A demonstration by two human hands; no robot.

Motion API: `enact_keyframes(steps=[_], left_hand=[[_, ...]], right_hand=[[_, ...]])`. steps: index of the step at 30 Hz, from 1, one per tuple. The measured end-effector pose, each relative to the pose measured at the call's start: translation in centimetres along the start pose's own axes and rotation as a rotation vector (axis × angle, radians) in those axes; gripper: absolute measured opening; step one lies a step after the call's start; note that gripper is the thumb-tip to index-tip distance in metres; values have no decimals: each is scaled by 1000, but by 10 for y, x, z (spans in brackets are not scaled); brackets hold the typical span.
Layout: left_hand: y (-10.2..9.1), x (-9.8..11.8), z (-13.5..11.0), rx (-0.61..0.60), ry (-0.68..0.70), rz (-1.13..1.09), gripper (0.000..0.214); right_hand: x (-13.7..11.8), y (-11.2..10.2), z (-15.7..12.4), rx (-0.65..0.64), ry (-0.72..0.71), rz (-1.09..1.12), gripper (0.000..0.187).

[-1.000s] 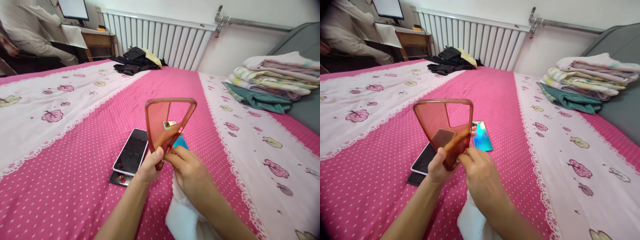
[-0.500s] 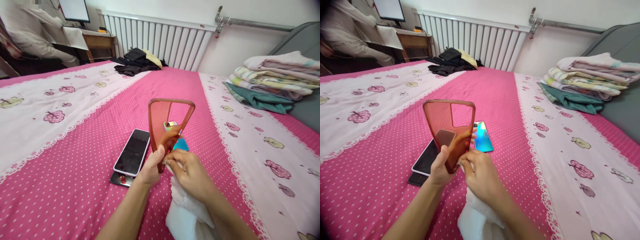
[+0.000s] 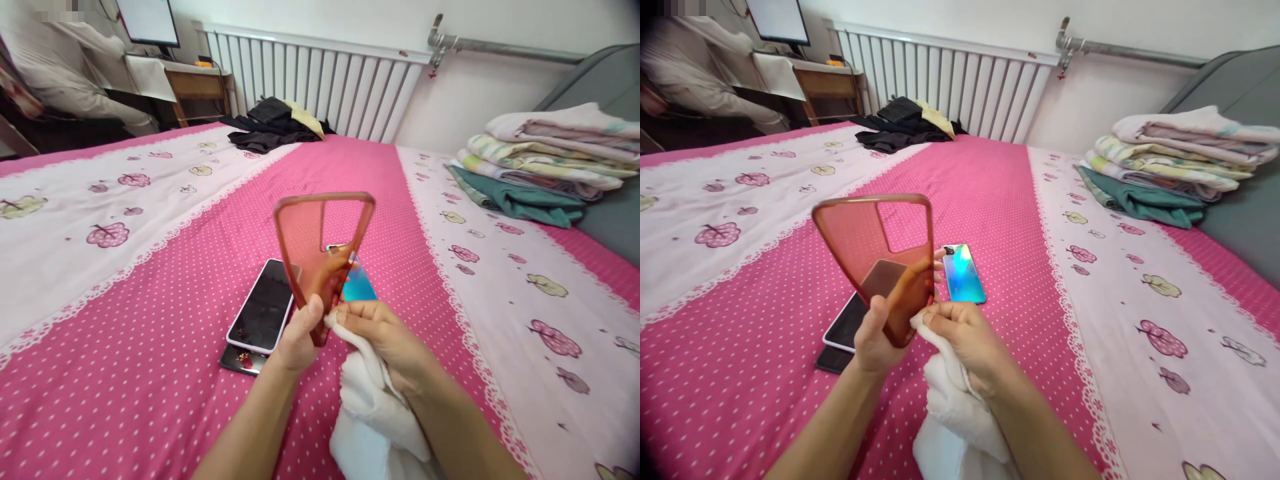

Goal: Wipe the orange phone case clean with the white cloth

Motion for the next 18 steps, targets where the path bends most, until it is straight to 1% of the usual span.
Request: enact_keyframes(steps=[2, 3, 5, 6, 8, 10, 12, 13, 15, 18], left_hand=[[-2, 6, 0, -4, 48, -46, 67], [-2, 8, 1, -12, 65, -65, 65], [-3, 9, 1, -33, 61, -96, 64], [-3, 10, 2, -39, 57, -112, 64], [-3, 11, 2, -51, 60, -144, 65], [-2, 12, 1, -60, 81, -162, 63], [-1, 13, 1, -62, 97, -155, 60], [-1, 13, 1, -61, 98, -148, 60], [-2, 12, 1, -52, 88, -139, 61], [-6, 12, 1, -28, 74, -144, 61]], right_hand=[[1, 2, 0, 13, 49, 86, 18], [1, 2, 0, 31, 51, 100, 17], [-5, -2, 0, 78, -15, 74, 15], [-11, -5, 0, 109, -91, 17, 13], [-29, -11, -4, 186, -310, -214, 11], [-52, -12, -15, 278, -571, -535, 12], [-67, -4, -28, 332, -793, -807, 14], [-71, 1, -32, 333, -874, -902, 16], [-73, 12, -36, 277, -982, -1046, 18], [-67, 27, -36, 159, -1050, -1249, 21]])
Point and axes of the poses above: each hand's wrist, its own z-axis towards the middle knuckle, its own y-axis out of the palm, x = y × z, the point moved 8 cm from there along z, towards the middle knuckle, and after that the axes turned 7 degrees about -y, right-handed, at the moved point
